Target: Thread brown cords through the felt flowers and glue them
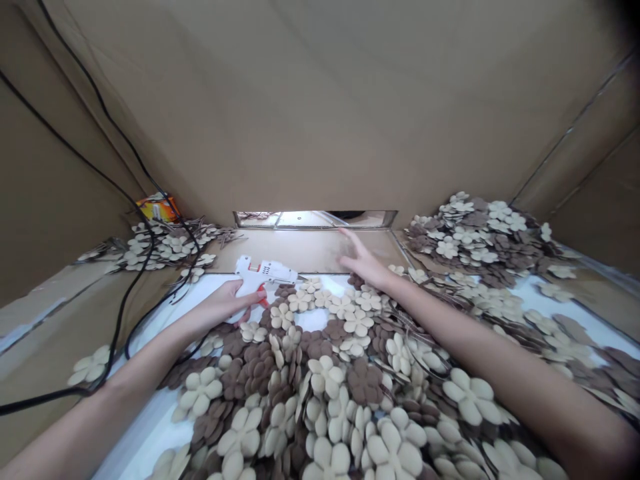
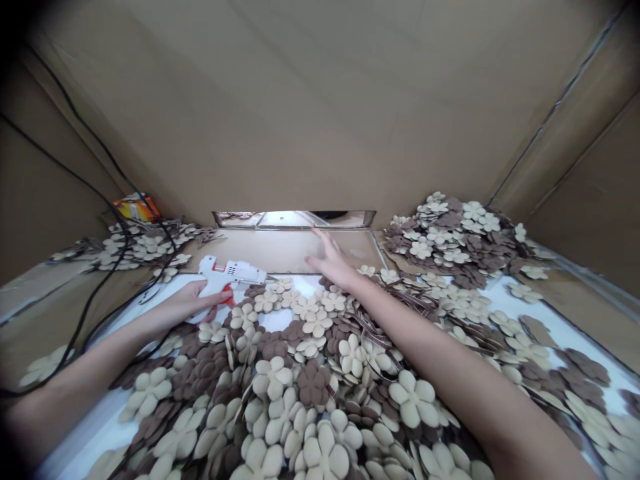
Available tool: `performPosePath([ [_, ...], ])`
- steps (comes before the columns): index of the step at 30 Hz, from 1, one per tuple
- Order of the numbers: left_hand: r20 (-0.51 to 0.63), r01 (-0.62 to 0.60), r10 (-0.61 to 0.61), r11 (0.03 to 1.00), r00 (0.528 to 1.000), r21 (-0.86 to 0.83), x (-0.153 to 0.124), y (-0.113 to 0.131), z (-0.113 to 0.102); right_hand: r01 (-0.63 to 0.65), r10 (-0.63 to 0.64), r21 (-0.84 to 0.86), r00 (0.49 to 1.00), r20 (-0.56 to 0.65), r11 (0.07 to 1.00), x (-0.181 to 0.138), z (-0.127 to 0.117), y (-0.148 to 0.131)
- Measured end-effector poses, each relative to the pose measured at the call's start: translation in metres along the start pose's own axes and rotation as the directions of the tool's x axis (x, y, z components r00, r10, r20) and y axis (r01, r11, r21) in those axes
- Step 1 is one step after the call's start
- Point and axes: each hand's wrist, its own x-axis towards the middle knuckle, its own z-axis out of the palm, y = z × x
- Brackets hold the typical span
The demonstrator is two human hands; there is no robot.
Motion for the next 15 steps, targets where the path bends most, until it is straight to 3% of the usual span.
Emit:
performPosePath([
  [3, 0.003, -0.011, 0.011, 0.999, 1.0, 0.032, 0.002, -0.002, 0.0, 0.124, -0.079, -0.252, 0.98, 0.182, 0.96, -0.008, 0.006, -0.007],
  [7, 0.021, -0.041, 0.039, 0.997, 0.999, 0.063, 0.002, -0.003, 0.0, 0.333, -0.205, -0.382, 0.919, 0.338, 0.862, -0.013, 0.014, -0.013],
  [10, 0.025, -0.022, 0.021, 0.998, 0.999, 0.064, 0.001, 0.0, 0.0, 0.365, -0.176, -0.402, 0.883, 0.434, 0.84, -0.015, 0.018, -0.015],
  [15, -0.026, 0.024, -0.022, 0.997, 0.999, 0.073, 0.0, 0.002, 0.002, 0.375, -0.16, -0.401, 0.866, 0.474, 0.836, -0.016, 0.02, -0.014],
])
